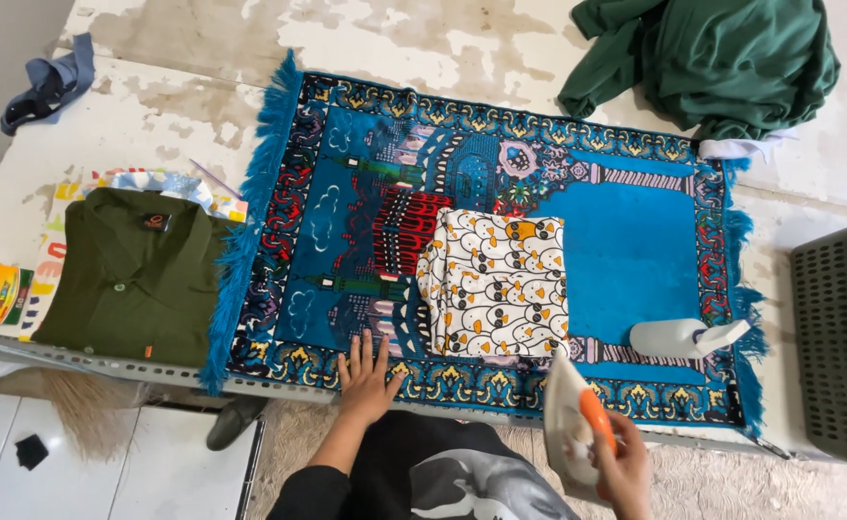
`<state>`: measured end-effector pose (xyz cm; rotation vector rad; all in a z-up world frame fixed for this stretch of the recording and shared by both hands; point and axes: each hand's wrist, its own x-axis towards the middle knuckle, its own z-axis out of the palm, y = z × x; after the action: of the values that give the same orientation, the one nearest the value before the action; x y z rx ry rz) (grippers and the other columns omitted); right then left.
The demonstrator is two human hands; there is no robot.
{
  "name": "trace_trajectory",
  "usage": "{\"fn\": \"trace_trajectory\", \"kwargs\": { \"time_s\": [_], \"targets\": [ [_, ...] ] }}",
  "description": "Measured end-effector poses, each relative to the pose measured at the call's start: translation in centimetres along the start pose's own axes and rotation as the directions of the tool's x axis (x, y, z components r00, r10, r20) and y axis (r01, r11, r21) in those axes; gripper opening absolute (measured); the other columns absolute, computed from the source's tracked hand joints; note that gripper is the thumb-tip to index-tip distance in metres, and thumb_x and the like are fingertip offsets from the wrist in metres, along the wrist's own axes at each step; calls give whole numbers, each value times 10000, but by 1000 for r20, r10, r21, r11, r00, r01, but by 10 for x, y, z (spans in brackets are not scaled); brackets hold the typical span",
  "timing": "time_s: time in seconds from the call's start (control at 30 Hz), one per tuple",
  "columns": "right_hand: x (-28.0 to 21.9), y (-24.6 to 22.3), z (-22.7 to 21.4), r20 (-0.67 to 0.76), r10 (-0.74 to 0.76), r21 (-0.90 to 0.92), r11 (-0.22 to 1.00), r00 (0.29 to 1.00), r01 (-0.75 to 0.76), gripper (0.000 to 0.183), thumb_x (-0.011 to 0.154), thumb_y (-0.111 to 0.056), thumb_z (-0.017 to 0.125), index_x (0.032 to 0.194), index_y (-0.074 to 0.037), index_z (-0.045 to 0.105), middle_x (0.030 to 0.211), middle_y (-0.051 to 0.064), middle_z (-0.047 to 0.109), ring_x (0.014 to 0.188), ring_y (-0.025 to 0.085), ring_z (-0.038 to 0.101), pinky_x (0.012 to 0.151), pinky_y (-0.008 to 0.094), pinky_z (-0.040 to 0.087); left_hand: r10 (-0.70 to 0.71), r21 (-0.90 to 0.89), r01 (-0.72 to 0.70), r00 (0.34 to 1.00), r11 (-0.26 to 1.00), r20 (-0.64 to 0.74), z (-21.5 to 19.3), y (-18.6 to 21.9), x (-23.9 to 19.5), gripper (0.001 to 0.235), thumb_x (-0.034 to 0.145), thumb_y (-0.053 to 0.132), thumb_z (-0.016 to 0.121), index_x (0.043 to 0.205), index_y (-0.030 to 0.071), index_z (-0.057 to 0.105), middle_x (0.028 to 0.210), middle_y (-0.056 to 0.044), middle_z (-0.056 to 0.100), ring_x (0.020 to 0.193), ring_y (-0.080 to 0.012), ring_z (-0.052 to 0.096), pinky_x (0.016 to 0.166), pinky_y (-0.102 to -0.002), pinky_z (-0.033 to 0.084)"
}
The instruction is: The person folds a white shirt with a penguin pattern on a blue patterned mat, sprays it with water, and irons it with an electric iron. After ironing, the person places the shirt on a nearby table.
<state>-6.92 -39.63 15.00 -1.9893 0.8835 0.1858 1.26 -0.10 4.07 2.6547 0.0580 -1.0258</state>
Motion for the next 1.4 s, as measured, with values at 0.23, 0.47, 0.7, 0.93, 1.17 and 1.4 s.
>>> {"fn": "trace_trajectory", "kwargs": {
  "time_s": [0.23, 0.47, 0.7, 0.93, 1.17, 1.4],
  "targets": [
    [22, -108, 126, 265, -363, -168, 895, 893, 414, 555, 965, -318, 573, 1476, -108, 524, 1040, 66, 764, 629, 159, 726, 512, 280, 621, 46, -10, -46, 996, 999, 74, -8, -6, 0, 826, 1034, 644, 186, 1631, 230, -206, 1660, -105, -371, 1522, -329, -344, 1218, -575, -174],
    [52, -140, 206, 219, -383, -332, 836, 898, 437, 546, 1018, -313, 506, 1497, -52, 485, 1142, 151, 723, 815, 231, 689, 631, 342, 577, 102, -53, -98, 992, 994, 71, -8, -15, 3, 845, 1040, 635, 256, 1641, 228, -177, 1669, -116, -343, 1528, -347, -323, 1212, -601, -159],
    [28, -117, 203, 214, -329, -329, 862, 920, 385, 560, 978, -384, 552, 1454, -89, 545, 974, 124, 768, 569, 188, 619, 538, 338, 490, 124, 11, -124, 992, 992, 0, 15, -20, 15, 875, 1014, 675, 267, 1647, 224, -135, 1697, -136, -257, 1553, -369, -238, 1212, -630, -85],
    [33, -116, 219, 161, -423, -353, 819, 892, 452, 522, 1011, -354, 511, 1439, -56, 517, 1205, 183, 709, 958, 348, 717, 715, 478, 585, 159, 83, -151, 983, 985, -96, 60, -31, 41, 924, 975, 741, 280, 1650, 238, -102, 1705, -158, -205, 1560, -389, -186, 1195, -659, -65],
    [30, -158, 223, 101, -239, -308, 916, 966, 258, 507, 1029, -356, 469, 1465, -97, 477, 1169, 172, 707, 869, 305, 712, 644, 421, 585, 307, 262, -170, 659, 950, -686, 87, -41, 50, 1050, 840, 792, 341, 1658, 207, 39, 1726, -180, -52, 1582, -382, -39, 1188, -636, -33],
    [12, -100, 194, 17, -182, -350, 920, 983, 177, 525, 1017, -365, 463, 1459, -84, 494, 1259, 156, 690, 1063, 342, 700, 782, 478, 608, 373, 316, -206, 628, 926, -683, 89, -48, 60, 1115, 812, 853, 288, 1663, 182, 22, 1720, -215, -52, 1582, -415, -38, 1169, -667, 10]
  ]
}}
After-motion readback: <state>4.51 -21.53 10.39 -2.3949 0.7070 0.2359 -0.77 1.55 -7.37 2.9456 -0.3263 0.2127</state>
